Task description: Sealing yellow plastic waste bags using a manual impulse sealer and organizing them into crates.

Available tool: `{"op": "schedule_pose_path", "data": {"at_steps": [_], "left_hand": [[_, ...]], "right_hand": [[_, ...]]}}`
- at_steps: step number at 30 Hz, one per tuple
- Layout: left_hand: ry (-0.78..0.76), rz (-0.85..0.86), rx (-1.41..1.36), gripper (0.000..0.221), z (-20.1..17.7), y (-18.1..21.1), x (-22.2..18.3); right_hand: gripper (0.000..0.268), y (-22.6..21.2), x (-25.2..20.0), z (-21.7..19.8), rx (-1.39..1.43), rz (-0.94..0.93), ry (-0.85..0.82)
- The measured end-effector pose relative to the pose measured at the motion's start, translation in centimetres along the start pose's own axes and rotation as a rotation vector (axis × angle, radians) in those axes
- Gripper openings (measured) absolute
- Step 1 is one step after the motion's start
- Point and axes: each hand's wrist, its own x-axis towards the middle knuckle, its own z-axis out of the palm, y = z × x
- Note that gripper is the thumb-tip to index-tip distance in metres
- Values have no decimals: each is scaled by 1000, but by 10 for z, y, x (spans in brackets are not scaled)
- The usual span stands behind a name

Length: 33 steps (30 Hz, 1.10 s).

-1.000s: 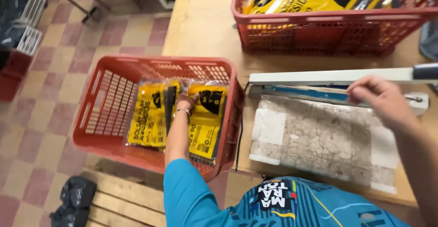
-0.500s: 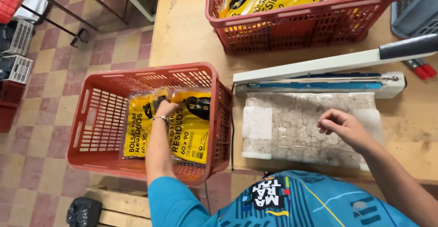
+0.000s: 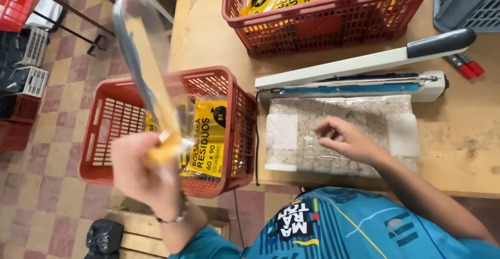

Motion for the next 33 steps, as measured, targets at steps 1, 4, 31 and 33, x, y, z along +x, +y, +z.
{"op": "schedule_pose_path", "data": {"at_steps": [1, 4, 31, 33], "left_hand": [[104, 113, -147, 36, 1, 21, 1], [-145, 96, -509, 47, 5, 74, -8], [-681, -799, -148, 19, 344, 62, -223], [-654, -787, -126, 16, 351, 61, -224]], "right_hand": [[42, -1, 5, 1, 60, -116, 5], [80, -12, 17, -1, 248, -209, 77], [43, 195, 34, -121, -816, 562, 525], [38, 208, 44, -124, -876, 542, 580]]}}
